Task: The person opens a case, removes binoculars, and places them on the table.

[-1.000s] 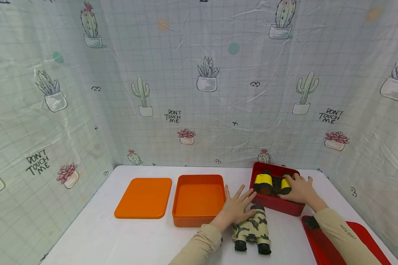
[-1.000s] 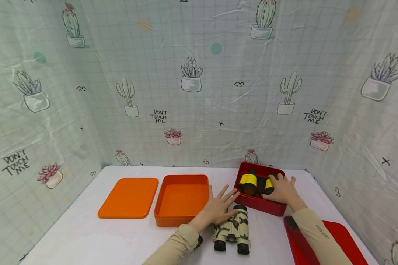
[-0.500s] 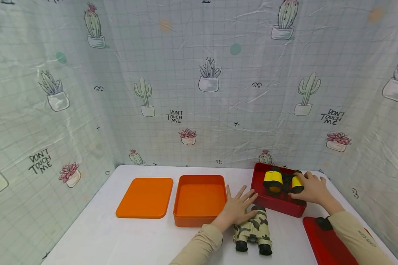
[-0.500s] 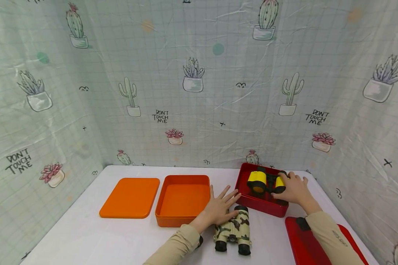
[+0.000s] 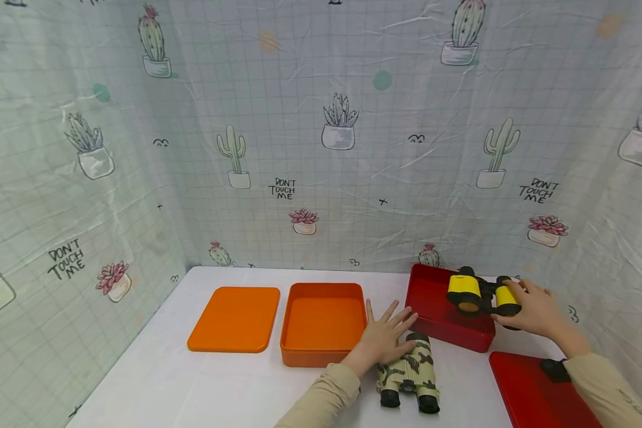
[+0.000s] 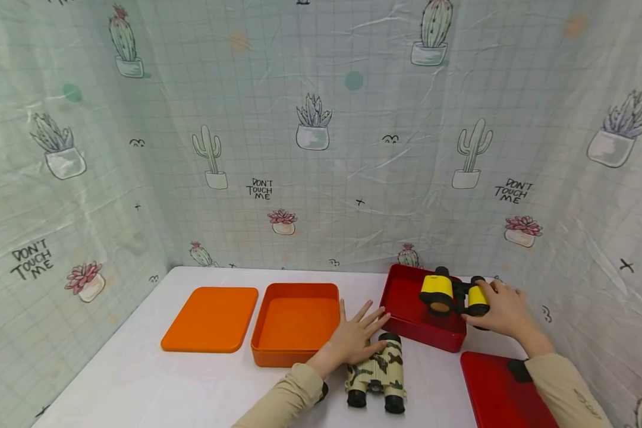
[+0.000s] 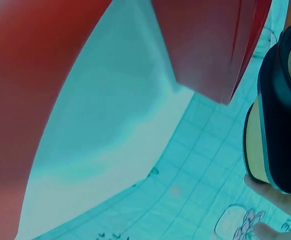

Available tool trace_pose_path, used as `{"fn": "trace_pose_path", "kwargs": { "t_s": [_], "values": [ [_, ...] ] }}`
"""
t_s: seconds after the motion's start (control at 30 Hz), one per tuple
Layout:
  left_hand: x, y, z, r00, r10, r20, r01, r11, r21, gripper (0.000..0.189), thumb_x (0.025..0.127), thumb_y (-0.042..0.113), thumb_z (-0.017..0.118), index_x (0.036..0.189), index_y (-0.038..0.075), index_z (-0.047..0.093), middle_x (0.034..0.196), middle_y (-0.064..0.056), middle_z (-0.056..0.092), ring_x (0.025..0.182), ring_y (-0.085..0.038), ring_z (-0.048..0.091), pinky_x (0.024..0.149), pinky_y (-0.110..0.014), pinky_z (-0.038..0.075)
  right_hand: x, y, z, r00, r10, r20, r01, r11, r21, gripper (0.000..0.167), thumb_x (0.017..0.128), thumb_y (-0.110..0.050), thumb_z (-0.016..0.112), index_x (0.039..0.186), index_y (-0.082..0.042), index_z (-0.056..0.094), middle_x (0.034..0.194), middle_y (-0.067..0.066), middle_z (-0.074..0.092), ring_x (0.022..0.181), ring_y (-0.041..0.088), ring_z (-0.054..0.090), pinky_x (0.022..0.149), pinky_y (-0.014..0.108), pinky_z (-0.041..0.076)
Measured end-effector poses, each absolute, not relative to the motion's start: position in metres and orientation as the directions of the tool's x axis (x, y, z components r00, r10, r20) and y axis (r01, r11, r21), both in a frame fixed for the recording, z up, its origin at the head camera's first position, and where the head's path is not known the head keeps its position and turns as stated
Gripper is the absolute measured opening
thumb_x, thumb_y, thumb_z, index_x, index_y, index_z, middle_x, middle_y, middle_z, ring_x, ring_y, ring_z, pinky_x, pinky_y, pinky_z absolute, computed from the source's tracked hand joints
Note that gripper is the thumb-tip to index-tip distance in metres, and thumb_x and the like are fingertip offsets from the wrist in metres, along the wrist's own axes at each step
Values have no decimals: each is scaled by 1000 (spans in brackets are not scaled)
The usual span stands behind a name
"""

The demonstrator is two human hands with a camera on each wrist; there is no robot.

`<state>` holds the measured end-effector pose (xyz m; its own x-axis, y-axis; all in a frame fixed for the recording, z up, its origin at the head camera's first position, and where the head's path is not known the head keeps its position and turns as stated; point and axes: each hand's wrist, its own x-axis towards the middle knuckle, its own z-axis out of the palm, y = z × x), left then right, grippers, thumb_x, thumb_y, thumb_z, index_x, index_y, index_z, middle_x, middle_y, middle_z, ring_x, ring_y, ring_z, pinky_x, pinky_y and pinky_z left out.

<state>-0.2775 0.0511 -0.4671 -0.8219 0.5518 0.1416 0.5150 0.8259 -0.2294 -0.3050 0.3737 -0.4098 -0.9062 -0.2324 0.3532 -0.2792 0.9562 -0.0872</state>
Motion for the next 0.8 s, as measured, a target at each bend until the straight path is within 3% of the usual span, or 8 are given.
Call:
{"fn": "trace_pose_path", "kwargs": {
  "t_s": [0.43,0.8],
  "values": [
    [-277,52,-469,-821,551,151,507,824,-252,57,90,59,21,142,38,8,149,16,13,140,-13,8,103,-62,14,-294,412,-404,-959,-200,200,-233,959,-161,91,56,-51,76,115,8,42,96,29,45,70,28,47,57,43,48],
    [-276,51,-468,-820,549,161,505,827,-247,56,90,59,21,141,40,10,149,15,16,140,-13,11,103,-63,15,-291,433,-396,-965,-204,163,-225,966,-125,89,53,-49,78,113,5,41,93,27,47,68,26,47,56,40,47]
  ]
}}
